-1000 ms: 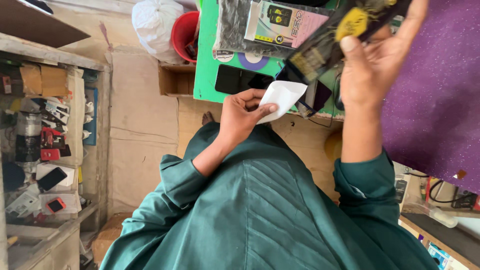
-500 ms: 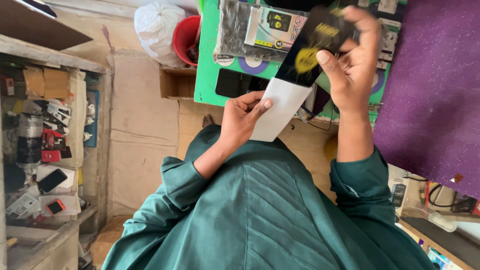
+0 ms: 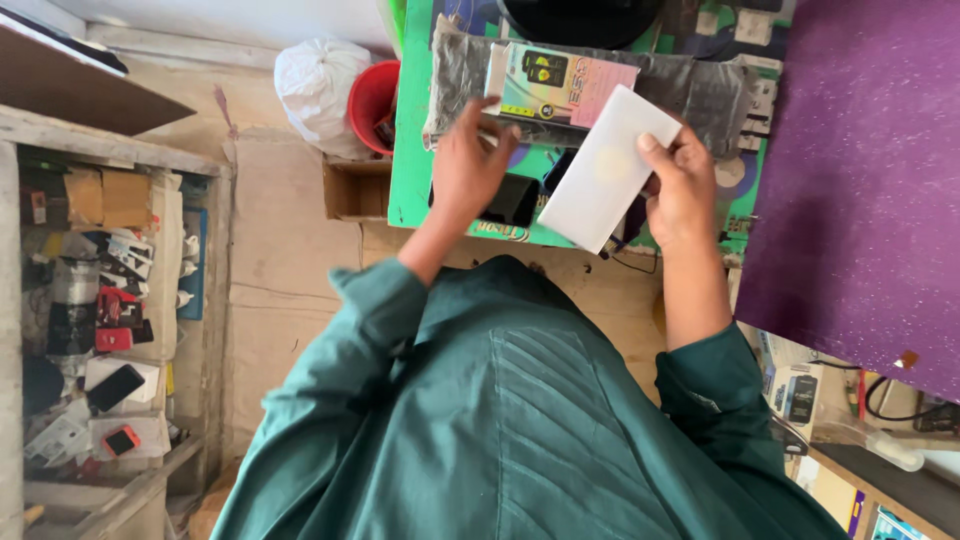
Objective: The person repeatedly picks up small boxes from a shelf, opens them to reveal black electronic devices, places the devices on a green workbench, and returns the empty boxes to the shelf. The person handles multiple identical items in a repetitive cycle.
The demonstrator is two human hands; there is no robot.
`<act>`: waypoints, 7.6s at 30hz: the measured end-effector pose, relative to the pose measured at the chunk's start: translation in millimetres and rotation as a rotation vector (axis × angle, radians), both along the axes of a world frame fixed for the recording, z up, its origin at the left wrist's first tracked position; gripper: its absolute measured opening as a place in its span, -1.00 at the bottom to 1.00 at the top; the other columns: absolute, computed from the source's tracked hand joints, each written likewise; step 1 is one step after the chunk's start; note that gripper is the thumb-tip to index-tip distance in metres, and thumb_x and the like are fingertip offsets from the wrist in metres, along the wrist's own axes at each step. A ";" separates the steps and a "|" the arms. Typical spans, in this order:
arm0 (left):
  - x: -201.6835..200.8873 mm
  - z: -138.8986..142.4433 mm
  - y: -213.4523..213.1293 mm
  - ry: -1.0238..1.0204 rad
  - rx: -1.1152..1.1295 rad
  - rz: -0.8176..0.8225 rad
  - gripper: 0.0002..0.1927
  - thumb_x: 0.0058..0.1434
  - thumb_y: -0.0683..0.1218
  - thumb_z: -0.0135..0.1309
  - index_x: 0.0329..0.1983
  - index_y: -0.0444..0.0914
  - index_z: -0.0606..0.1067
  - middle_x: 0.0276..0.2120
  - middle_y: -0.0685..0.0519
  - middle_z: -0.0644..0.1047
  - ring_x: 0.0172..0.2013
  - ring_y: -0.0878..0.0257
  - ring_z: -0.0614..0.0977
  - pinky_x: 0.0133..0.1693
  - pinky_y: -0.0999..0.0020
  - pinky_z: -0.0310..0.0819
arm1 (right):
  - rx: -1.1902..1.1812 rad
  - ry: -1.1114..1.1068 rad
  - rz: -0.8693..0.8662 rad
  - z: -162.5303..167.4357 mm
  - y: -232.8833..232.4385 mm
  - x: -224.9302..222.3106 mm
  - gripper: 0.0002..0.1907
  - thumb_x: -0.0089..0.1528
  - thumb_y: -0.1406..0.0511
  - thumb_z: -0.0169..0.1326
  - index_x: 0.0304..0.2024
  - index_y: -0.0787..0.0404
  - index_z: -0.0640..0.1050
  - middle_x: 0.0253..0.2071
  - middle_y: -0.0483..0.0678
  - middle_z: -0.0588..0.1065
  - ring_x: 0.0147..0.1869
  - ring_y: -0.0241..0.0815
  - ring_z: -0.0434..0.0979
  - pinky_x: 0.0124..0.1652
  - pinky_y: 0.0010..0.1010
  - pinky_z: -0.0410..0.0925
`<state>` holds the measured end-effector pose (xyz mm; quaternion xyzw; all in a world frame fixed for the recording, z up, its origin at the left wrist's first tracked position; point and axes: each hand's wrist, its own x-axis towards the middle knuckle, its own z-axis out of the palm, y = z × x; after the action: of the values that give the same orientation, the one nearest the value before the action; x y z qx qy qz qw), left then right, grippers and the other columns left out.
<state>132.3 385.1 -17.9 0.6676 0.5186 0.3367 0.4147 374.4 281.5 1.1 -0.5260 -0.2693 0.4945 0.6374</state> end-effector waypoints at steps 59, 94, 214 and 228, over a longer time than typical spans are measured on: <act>-139.2 119.4 -205.5 -0.991 -0.690 -1.182 -0.12 0.31 0.34 0.30 0.42 -0.17 0.16 0.24 0.04 0.31 0.24 0.21 0.35 0.30 0.30 0.18 | 0.514 -0.342 -0.555 128.3 -264.4 -117.9 -0.77 0.59 0.24 -0.05 0.10 0.30 0.33 -0.10 0.00 0.37 -0.20 -0.15 0.45 -0.19 -0.34 0.35; -147.2 212.8 -184.8 -0.605 0.072 -1.463 -0.03 0.14 0.19 0.50 0.41 -0.19 0.18 0.21 0.07 0.31 0.20 0.23 0.42 0.27 0.32 0.28 | 0.936 -0.927 0.310 265.7 -263.7 -131.0 -0.71 0.51 0.23 -0.05 0.19 0.27 0.43 -0.04 0.05 0.55 -0.06 -0.07 0.68 -0.06 -0.37 0.55; 69.0 35.7 -598.0 -0.324 -0.896 -1.265 -0.48 0.37 -0.18 0.15 0.35 -0.26 0.28 -0.02 -0.08 0.58 -0.15 0.36 0.63 -0.25 0.40 0.60 | -0.288 0.265 -0.925 44.6 -697.2 -237.4 -0.41 0.30 0.35 0.14 0.34 0.39 0.31 0.09 0.19 0.55 0.06 -0.10 0.63 0.04 -0.33 0.49; 128.2 -33.1 -657.1 0.009 -1.275 -1.113 -0.26 0.24 -0.07 0.03 0.47 -0.15 0.07 -0.21 0.00 0.57 -0.40 0.28 0.64 -0.49 0.33 0.59 | 0.032 0.540 -1.023 -11.6 -745.2 -148.1 -0.34 0.28 0.41 0.07 0.43 0.27 0.24 0.16 0.08 0.50 0.13 -0.11 0.59 0.11 -0.32 0.46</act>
<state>260.6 -271.9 -51.0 0.4654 0.2066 -0.2760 0.8152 226.3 -463.7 -10.5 -0.4348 0.1841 0.2361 0.8493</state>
